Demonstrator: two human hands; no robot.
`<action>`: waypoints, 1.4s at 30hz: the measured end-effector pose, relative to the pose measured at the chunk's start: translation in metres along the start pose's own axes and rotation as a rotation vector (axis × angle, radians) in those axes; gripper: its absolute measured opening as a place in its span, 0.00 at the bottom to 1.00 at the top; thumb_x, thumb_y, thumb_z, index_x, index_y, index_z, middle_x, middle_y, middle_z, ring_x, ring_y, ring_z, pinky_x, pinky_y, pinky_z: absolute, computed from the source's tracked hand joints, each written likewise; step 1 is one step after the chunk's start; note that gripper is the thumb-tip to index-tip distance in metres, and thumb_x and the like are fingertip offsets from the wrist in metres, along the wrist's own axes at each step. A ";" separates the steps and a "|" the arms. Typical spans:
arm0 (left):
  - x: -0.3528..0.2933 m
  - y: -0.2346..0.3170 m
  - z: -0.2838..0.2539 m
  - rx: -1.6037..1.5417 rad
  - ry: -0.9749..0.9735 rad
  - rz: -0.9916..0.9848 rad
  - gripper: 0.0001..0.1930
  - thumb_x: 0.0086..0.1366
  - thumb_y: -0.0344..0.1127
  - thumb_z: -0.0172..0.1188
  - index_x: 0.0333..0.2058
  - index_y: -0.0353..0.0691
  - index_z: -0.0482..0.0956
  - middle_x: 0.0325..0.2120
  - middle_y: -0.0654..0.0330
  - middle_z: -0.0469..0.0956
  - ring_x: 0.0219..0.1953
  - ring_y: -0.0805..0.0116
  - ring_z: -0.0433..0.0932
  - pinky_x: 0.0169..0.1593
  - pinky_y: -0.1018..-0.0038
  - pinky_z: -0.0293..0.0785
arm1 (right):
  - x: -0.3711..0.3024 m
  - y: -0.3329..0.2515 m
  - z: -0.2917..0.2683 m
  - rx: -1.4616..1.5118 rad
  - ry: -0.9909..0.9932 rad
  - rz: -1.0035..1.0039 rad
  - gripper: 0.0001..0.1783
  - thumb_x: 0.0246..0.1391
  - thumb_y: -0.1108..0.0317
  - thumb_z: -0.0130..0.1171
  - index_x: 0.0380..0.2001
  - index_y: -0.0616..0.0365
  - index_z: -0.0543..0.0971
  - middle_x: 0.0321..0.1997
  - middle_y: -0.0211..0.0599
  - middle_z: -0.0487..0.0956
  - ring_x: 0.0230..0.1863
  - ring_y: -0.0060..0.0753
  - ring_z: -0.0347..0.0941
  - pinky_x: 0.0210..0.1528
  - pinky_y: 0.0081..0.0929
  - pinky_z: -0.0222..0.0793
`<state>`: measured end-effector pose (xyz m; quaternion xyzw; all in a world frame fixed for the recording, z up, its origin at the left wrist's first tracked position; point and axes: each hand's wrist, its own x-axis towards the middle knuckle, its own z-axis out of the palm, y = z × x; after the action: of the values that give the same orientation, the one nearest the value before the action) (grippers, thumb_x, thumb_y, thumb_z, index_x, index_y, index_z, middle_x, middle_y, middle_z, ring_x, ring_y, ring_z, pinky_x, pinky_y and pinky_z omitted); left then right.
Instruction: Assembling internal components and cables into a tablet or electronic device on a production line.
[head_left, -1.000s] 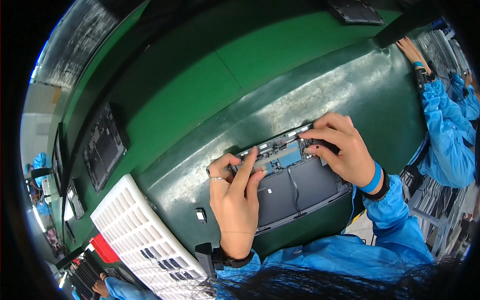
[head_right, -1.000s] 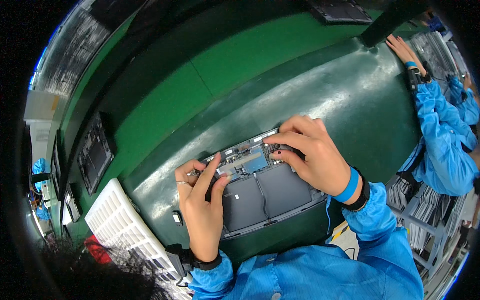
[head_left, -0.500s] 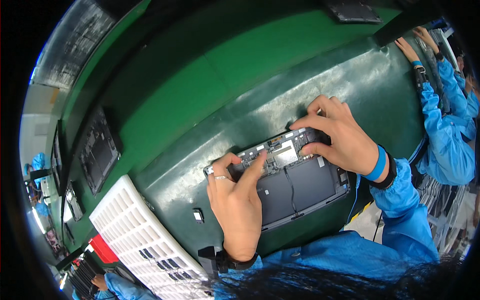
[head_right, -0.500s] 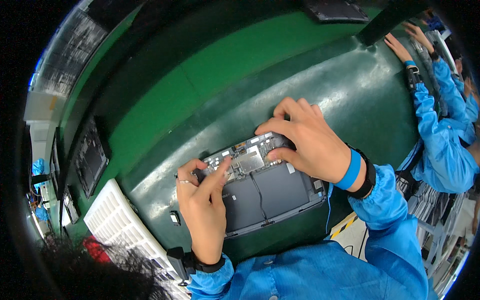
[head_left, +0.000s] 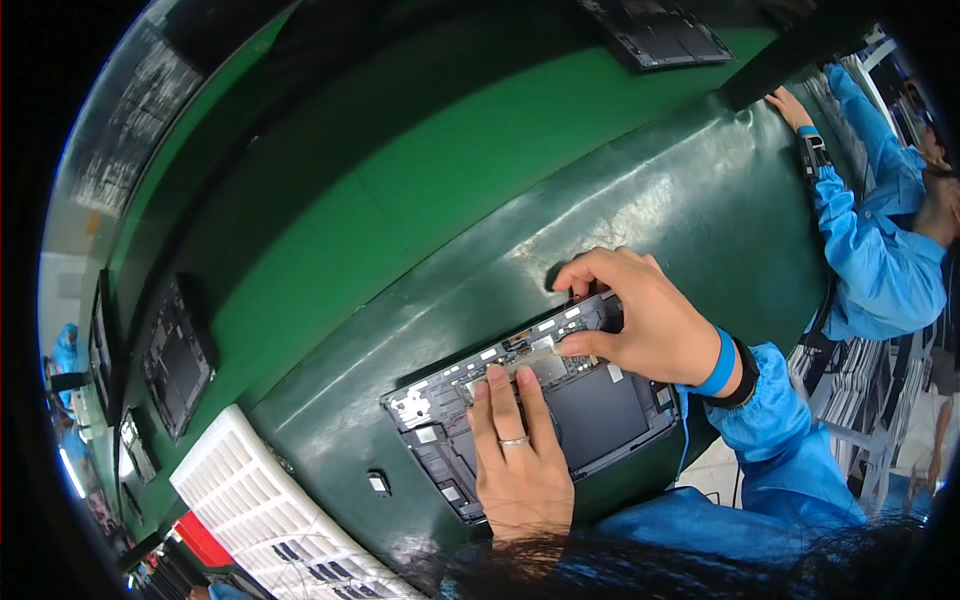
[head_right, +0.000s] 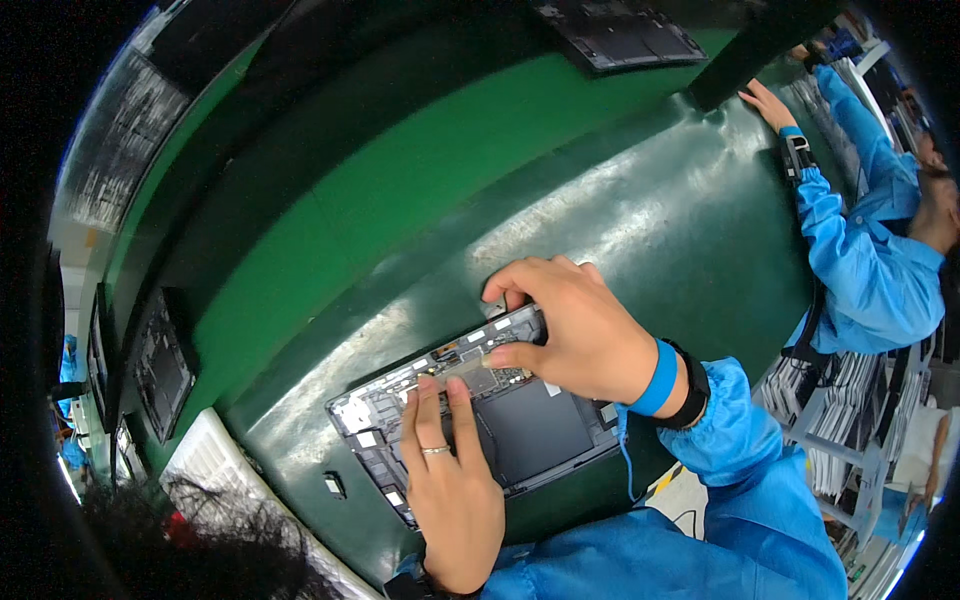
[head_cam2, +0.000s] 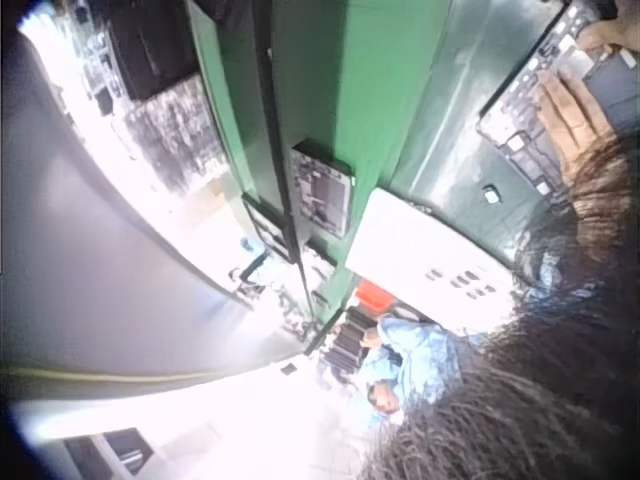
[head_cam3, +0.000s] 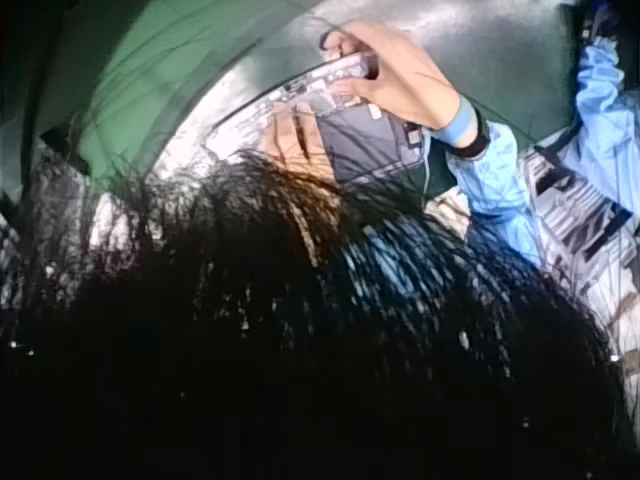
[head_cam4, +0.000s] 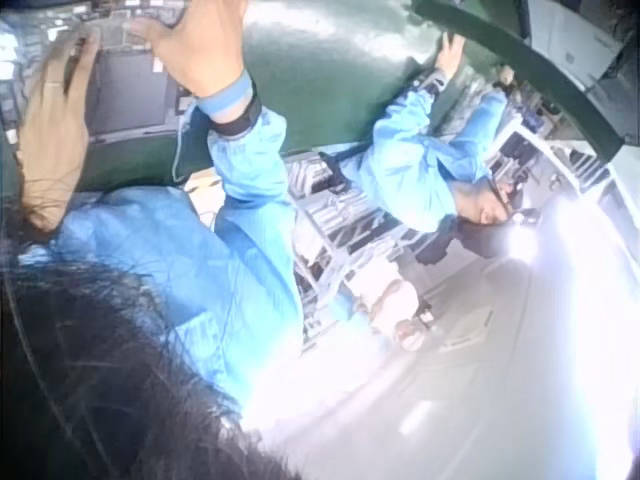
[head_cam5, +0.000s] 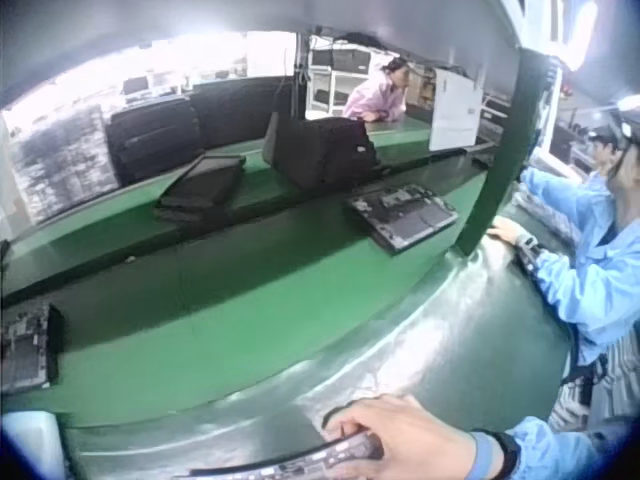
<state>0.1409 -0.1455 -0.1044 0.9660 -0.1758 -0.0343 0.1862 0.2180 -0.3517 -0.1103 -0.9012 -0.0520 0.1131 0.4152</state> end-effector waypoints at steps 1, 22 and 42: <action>0.000 0.000 0.001 0.035 -0.005 -0.010 0.32 0.58 0.15 0.55 0.65 0.27 0.73 0.67 0.40 0.66 0.65 0.35 0.70 0.64 0.52 0.76 | -0.003 -0.001 0.002 -0.001 -0.002 0.015 0.27 0.46 0.64 0.81 0.48 0.52 0.80 0.49 0.38 0.78 0.52 0.47 0.74 0.58 0.41 0.66; -0.001 -0.005 -0.004 -0.015 -0.118 -0.075 0.22 0.75 0.32 0.53 0.64 0.35 0.78 0.66 0.47 0.73 0.63 0.50 0.77 0.69 0.59 0.74 | -0.024 0.012 -0.015 -0.047 0.123 0.046 0.39 0.43 0.60 0.84 0.58 0.54 0.76 0.74 0.57 0.62 0.72 0.62 0.61 0.75 0.54 0.58; 0.009 -0.006 0.015 -0.193 -0.004 -0.118 0.19 0.71 0.28 0.58 0.59 0.35 0.83 0.63 0.53 0.77 0.62 0.51 0.77 0.68 0.58 0.74 | -0.105 0.015 -0.001 -0.178 0.056 -0.277 0.24 0.50 0.45 0.77 0.49 0.40 0.89 0.63 0.31 0.82 0.65 0.45 0.75 0.77 0.63 0.48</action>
<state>0.1491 -0.1486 -0.1203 0.9523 -0.1150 -0.0640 0.2754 0.1170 -0.3820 -0.1039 -0.9215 -0.1739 0.0243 0.3465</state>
